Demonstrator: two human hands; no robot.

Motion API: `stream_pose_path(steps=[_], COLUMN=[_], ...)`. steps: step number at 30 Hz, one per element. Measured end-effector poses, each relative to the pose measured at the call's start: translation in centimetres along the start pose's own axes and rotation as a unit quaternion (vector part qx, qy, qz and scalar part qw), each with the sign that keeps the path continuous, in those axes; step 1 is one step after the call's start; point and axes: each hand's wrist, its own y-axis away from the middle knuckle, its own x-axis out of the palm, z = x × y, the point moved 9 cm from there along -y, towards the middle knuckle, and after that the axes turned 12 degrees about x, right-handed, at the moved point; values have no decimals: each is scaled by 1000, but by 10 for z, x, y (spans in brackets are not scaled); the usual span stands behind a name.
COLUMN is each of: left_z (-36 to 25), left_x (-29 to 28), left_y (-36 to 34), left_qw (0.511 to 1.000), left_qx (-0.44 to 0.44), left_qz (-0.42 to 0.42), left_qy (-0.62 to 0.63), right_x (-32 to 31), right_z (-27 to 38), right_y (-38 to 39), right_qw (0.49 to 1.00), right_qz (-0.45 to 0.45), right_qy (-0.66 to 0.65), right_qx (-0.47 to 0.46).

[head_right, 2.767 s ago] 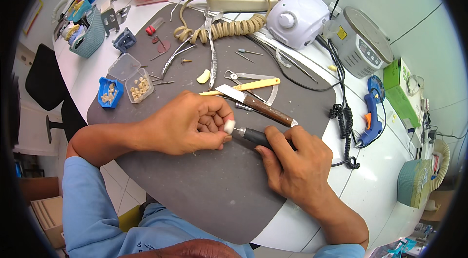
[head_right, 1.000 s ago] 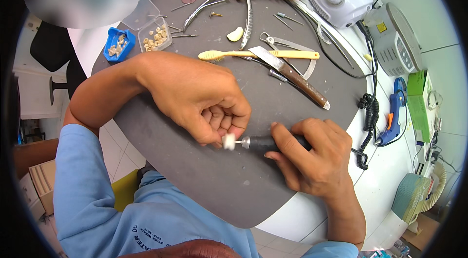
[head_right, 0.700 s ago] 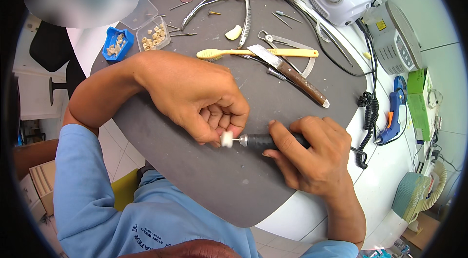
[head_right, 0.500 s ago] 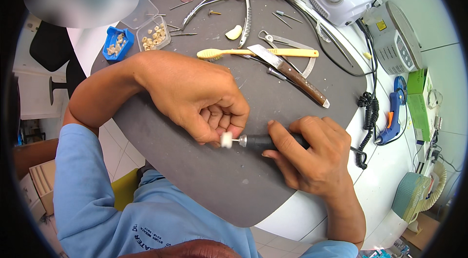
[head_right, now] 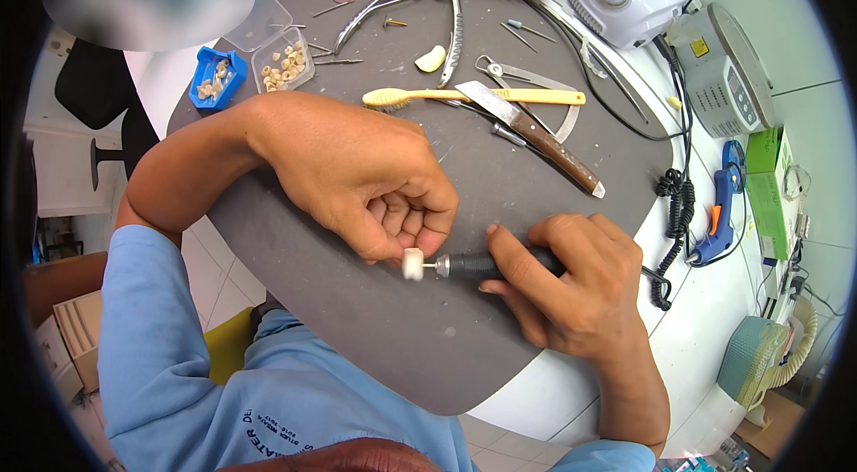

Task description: The person polishes a small white dental crown using a hand-held rotary tool with a soft buffing attachment, occasionally picking up the crown from the workbench and turning it to reach different sides.

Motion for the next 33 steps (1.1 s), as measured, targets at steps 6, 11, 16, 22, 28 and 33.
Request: stream_pose_path(steps=[6,11,16,22,28,33], left_z=[-1,-3,-1,-1,-1,-3], left_x=[0,-1,0,0,0,0], left_y=[1,1,1,1,1,1], left_qw=[1000,1000,1000,1000,1000,1000], left_qx=[9,7,3,6,11,2], left_qz=[-5,-2,1,0,-1,2], left_qy=[0,-5,2,4,5,3], right_x=[-1,-2,-2,-2,-2,-2], right_z=[0,-2,-2,-1,-2,0], right_y=[0,0,0,-1,0,0], right_qw=[1000,1000,1000,1000,1000,1000], right_qz=[1,-10,-9,-5,2,3], right_qy=[0,3,-6,-7,-5,-6], right_qx=[-2,16,15,13,11,6])
